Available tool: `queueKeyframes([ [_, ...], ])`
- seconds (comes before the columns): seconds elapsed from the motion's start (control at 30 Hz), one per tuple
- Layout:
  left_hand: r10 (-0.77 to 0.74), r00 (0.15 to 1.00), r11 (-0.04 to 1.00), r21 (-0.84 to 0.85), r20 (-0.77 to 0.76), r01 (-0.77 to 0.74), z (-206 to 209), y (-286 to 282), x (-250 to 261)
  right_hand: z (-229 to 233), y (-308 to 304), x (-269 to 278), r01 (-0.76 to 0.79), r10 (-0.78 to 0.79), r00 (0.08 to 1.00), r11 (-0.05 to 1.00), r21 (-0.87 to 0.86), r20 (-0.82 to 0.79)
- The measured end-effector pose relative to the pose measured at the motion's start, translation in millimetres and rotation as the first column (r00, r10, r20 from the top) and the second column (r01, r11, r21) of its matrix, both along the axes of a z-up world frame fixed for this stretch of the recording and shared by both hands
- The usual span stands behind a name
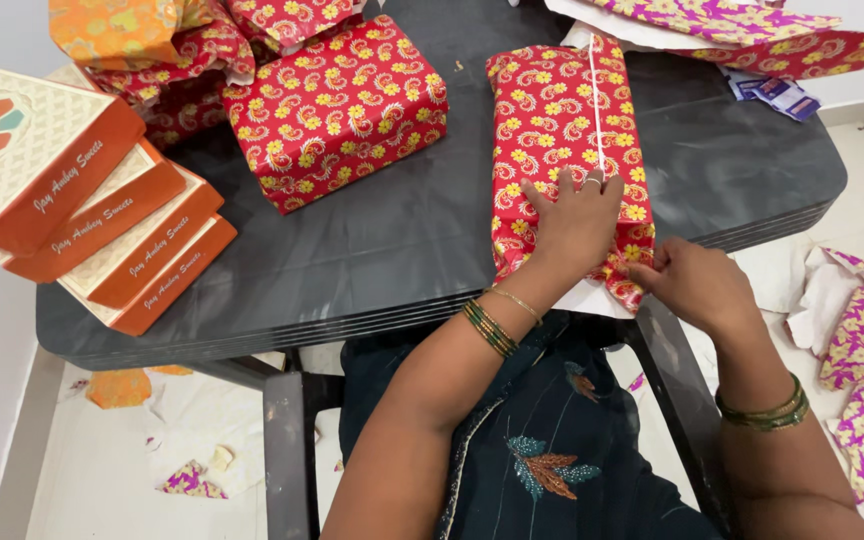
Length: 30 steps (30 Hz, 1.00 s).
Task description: The person wraps a rectangular box with red floral wrapping paper, folding the edges and smoothing the surface. They then place the wrapped box on the table and begin wrapping a second box in the same manner.
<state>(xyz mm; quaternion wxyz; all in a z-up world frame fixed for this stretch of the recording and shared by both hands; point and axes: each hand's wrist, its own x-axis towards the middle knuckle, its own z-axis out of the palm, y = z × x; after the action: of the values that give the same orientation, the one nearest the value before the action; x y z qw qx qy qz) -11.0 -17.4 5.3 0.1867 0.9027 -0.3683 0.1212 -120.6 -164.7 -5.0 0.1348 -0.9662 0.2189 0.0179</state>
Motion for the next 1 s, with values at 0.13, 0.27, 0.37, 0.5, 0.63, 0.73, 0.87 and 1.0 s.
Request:
queueKeyframes([
  [0.13, 0.011, 1.0, 1.0, -0.009, 0.027, -0.01, -8.6, -4.0, 2.1, -11.1, 9.3, -4.8, 0.106, -0.106, 0.994, 0.993, 0.053, 0.004],
  [0.27, 0.004, 0.999, 0.999, 0.038, -0.043, -0.003, -3.7, -4.6, 2.6, -24.7, 9.5, -7.6, -0.016, 0.007, 0.998, 0.989, 0.145, 0.062],
  [0.37, -0.015, 0.999, 1.0, 0.021, -0.032, 0.016, -0.6, 0.8, 0.8, -28.9, 4.0, -10.8, -0.03, 0.026, 0.999, 0.98, 0.197, 0.021],
  [0.5, -0.049, 0.995, 0.998, -0.044, -0.091, 0.045, 2.0, 2.6, 0.2, -28.5, 2.2, -12.4, -0.012, 0.011, 1.0, 0.972, 0.235, 0.005],
  [0.63, -0.003, 1.0, 1.0, -0.029, -0.015, 0.002, -4.3, -0.7, 0.1, -31.0, 7.1, -12.6, -0.002, 0.004, 1.0, 0.992, 0.128, -0.017],
  [0.73, 0.024, 0.999, 1.0, -0.001, -0.038, -0.024, -7.7, -4.8, 0.8, -37.2, 14.8, -13.0, -0.038, 0.04, 0.993, 0.999, -0.026, 0.11],
  [0.87, 0.032, 0.999, 0.999, -0.02, -0.022, -0.033, -11.7, -7.1, 1.8, -48.6, 26.9, -7.6, -0.032, 0.06, 0.985, 0.985, -0.171, 0.16],
  [1.0, 0.036, 0.999, 0.999, -0.014, -0.032, -0.037, -11.3, -5.9, 1.2, -48.5, 35.2, -2.1, -0.034, 0.07, 0.98, 0.982, -0.188, 0.186],
])
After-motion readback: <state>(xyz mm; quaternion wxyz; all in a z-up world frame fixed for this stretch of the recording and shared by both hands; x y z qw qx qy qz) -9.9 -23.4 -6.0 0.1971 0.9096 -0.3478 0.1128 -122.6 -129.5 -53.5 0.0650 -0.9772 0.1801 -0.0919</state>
